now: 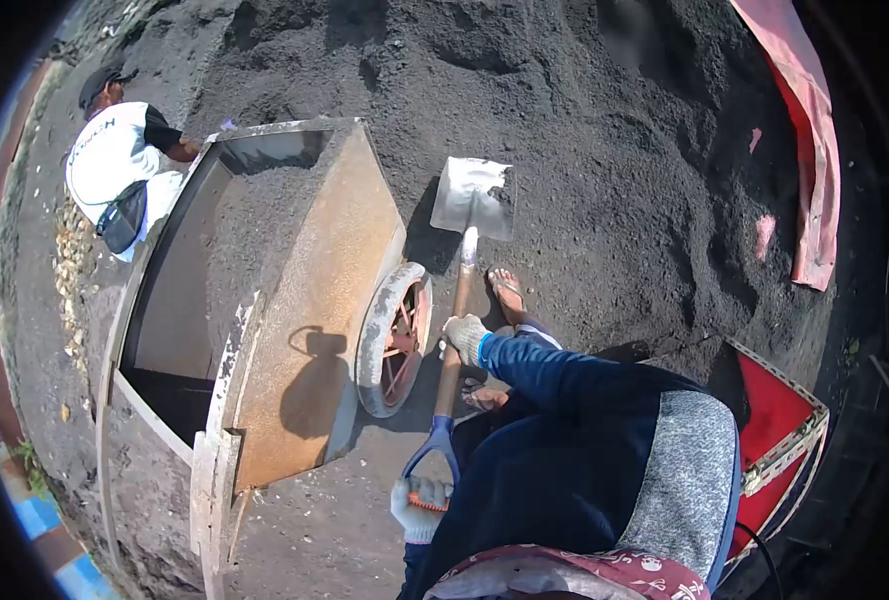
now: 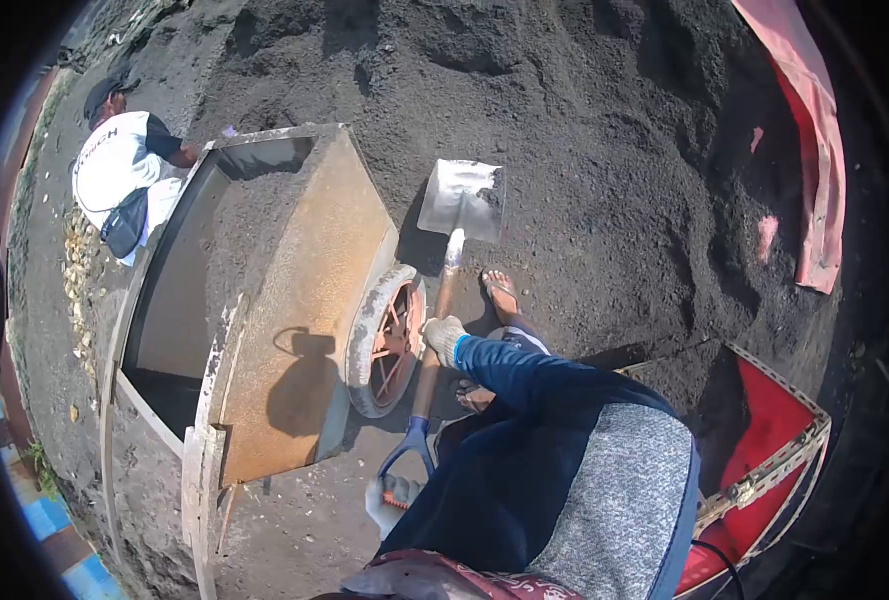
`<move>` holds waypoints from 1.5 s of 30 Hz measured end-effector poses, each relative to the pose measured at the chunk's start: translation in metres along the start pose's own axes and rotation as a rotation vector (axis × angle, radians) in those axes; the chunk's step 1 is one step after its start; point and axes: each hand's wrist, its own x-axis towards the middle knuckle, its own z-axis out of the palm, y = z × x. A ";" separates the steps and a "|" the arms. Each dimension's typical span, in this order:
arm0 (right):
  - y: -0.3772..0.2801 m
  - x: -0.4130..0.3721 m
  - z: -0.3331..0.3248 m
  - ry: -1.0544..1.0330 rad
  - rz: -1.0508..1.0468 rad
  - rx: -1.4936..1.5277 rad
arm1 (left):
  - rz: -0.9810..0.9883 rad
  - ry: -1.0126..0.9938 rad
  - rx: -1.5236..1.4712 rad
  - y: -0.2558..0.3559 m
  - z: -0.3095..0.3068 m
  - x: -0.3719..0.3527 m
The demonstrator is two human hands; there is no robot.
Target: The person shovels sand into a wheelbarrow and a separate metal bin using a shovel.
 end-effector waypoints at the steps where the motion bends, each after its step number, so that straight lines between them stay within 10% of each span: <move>1: -0.011 0.011 0.009 -0.014 0.021 -0.055 | 0.023 0.024 -0.101 -0.012 0.006 0.007; 7: -0.241 0.255 0.038 0.032 -0.031 -0.293 | 0.124 -0.137 -0.076 -0.020 0.168 0.279; 9: -0.298 0.249 0.054 -0.025 -0.004 -0.062 | 0.150 0.167 -0.065 -0.019 0.167 0.329; 14: -0.249 0.293 0.021 0.153 -0.024 -0.075 | 0.282 0.696 -0.164 -0.085 0.133 0.361; 20: -0.171 0.335 -0.015 0.273 -0.276 -0.493 | 0.374 0.845 -0.015 -0.120 0.073 0.332; 23: -0.123 0.286 -0.030 0.133 -0.156 -0.045 | 0.396 0.807 0.013 -0.121 0.018 0.293; 26: -0.046 0.334 -0.071 0.235 -0.310 -0.236 | 0.356 0.792 0.134 -0.111 -0.018 0.243; 31: -0.024 0.070 -0.092 0.252 -0.339 0.449 | 0.360 0.626 0.426 -0.064 -0.060 0.177; 37: 0.078 0.034 -0.164 0.044 -0.225 1.104 | 0.609 0.015 0.917 0.030 -0.063 0.183; 40: 0.083 -0.093 -0.191 0.022 -0.227 1.423 | 0.529 -0.339 1.026 0.057 -0.022 0.245; 45: 0.086 -0.168 -0.236 0.161 -0.530 1.440 | 0.530 -0.402 1.275 0.002 0.147 0.137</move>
